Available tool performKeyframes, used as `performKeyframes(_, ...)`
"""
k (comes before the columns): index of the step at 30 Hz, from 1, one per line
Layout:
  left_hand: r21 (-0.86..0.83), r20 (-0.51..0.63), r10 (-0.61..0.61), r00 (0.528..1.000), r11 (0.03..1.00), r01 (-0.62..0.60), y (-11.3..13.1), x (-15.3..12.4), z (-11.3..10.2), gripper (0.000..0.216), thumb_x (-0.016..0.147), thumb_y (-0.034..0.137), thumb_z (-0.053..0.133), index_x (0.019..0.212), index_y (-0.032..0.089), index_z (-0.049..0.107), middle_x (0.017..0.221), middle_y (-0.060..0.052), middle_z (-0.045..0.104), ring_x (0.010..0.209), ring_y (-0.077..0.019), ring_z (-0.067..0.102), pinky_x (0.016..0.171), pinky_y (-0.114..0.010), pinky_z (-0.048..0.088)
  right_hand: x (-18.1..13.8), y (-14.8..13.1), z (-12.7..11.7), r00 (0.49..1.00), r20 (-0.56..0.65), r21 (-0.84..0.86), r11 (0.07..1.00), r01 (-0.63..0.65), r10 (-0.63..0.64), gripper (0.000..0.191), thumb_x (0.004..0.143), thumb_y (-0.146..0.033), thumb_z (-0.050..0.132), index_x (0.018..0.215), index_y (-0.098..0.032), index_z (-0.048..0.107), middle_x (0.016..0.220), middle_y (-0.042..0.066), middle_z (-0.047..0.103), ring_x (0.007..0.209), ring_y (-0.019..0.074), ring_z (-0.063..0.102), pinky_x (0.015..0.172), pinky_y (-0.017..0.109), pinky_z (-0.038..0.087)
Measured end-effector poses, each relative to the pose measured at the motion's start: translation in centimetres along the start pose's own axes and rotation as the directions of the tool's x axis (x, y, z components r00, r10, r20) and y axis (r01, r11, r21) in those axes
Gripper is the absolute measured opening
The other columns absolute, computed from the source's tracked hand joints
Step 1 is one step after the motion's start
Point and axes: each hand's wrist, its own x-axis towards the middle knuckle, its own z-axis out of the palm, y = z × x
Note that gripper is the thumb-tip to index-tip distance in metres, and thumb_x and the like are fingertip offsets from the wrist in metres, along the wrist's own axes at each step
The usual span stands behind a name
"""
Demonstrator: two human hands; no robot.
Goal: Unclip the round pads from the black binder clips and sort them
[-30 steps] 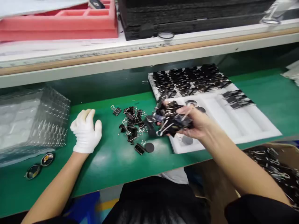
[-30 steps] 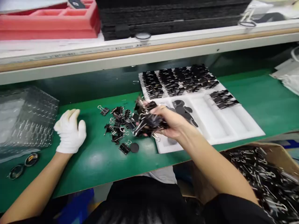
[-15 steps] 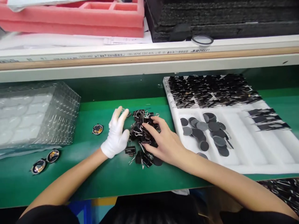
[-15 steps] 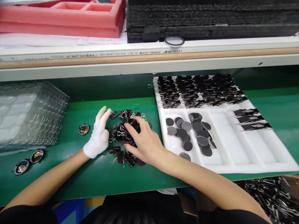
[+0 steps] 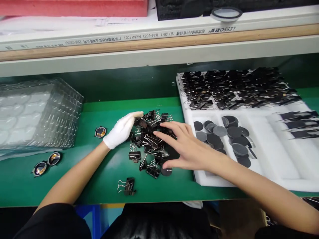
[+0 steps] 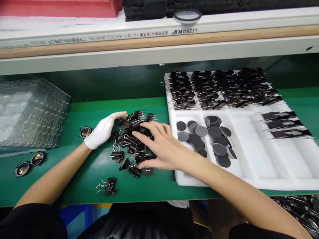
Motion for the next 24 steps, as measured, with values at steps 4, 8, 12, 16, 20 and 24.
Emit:
performKeyframes(4, -0.017, 0.084, 0.047, 0.995, 0.999, -0.046, -0.2, 0.0, -0.3, 0.072, 0.111, 0.064, 0.025, 0.148, 0.014, 0.061, 0.145, -0.012, 0.066, 0.140, -0.0220, 0.061, 0.128, -0.040, 0.046, 1.5, 2.1, -0.7, 0.979, -0.041, 0.027, 0.980, -0.198, 0.199, 0.059, 0.112, -0.052, 0.038, 0.159, -0.018, 0.051, 0.164, 0.019, 0.040, 0.154, 0.0367, 0.038, 0.124, 0.063, 0.039)
performKeyframes(8, -0.025, 0.138, 0.091, 0.986, 0.996, -0.089, -0.5, 0.1, -0.4, 0.068, 0.111, 0.062, 0.028, 0.146, 0.015, 0.063, 0.149, -0.012, 0.064, 0.141, -0.0224, 0.061, 0.128, -0.040, 0.046, 5.7, 4.1, -0.6, 0.916, 0.123, 0.033, 0.921, -0.389, 0.382, 0.055, 0.113, -0.037, 0.033, 0.159, -0.014, 0.053, 0.162, 0.016, 0.046, 0.151, 0.0343, 0.046, 0.126, 0.054, 0.042)
performKeyframes(12, 0.011, 0.217, 0.125, 0.968, 0.991, -0.130, -0.1, -0.1, -1.0, 0.067, 0.111, 0.060, 0.027, 0.151, 0.017, 0.058, 0.149, -0.012, 0.064, 0.141, -0.0227, 0.061, 0.126, -0.041, 0.047, 9.5, 4.8, -0.7, 0.832, 0.253, -0.016, 0.862, -0.506, 0.493, 0.045, 0.111, -0.042, 0.044, 0.140, -0.019, 0.069, 0.138, 0.012, 0.068, 0.129, 0.0345, 0.064, 0.111, 0.051, 0.051)
performKeyframes(16, 0.328, 0.092, 0.169, 0.981, 0.925, -0.190, 1.8, -3.4, -2.8, 0.065, 0.111, 0.055, 0.024, 0.159, 0.018, 0.051, 0.161, -0.014, 0.050, 0.153, -0.0277, 0.047, 0.133, -0.050, 0.035, 10.5, 4.8, -0.7, 0.785, 0.255, -0.010, 0.814, -0.581, 0.564, 0.025, 0.102, -0.032, 0.058, 0.107, -0.020, 0.078, 0.111, 0.007, 0.076, 0.110, 0.0293, 0.070, 0.096, 0.039, 0.052)
performKeyframes(20, 0.497, 0.153, 0.338, 0.929, 0.786, -0.368, 4.0, -10.2, -3.0, 0.090, 0.101, 0.080, 0.036, 0.170, 0.023, 0.029, 0.165, -0.019, 0.041, 0.160, -0.0374, 0.034, 0.130, -0.055, 0.030, 9.6, 5.2, -0.6, 0.808, 0.246, 0.081, 0.820, -0.567, 0.535, 0.018, 0.096, -0.026, 0.061, 0.094, -0.020, 0.078, 0.103, 0.004, 0.077, 0.098, 0.0231, 0.070, 0.087, 0.033, 0.049)
performKeyframes(24, 0.618, 0.214, 0.370, 0.904, 0.666, -0.418, 4.7, -15.1, 0.1, 0.107, 0.081, 0.098, 0.053, 0.155, 0.021, 0.050, 0.151, -0.021, 0.052, 0.153, -0.0441, 0.037, 0.128, -0.055, 0.026, 9.0, 5.5, -0.5, 0.845, 0.119, 0.162, 0.829, -0.535, 0.522, 0.017, 0.092, -0.025, 0.062, 0.087, -0.018, 0.077, 0.112, 0.006, 0.076, 0.110, 0.0261, 0.069, 0.096, 0.036, 0.050)
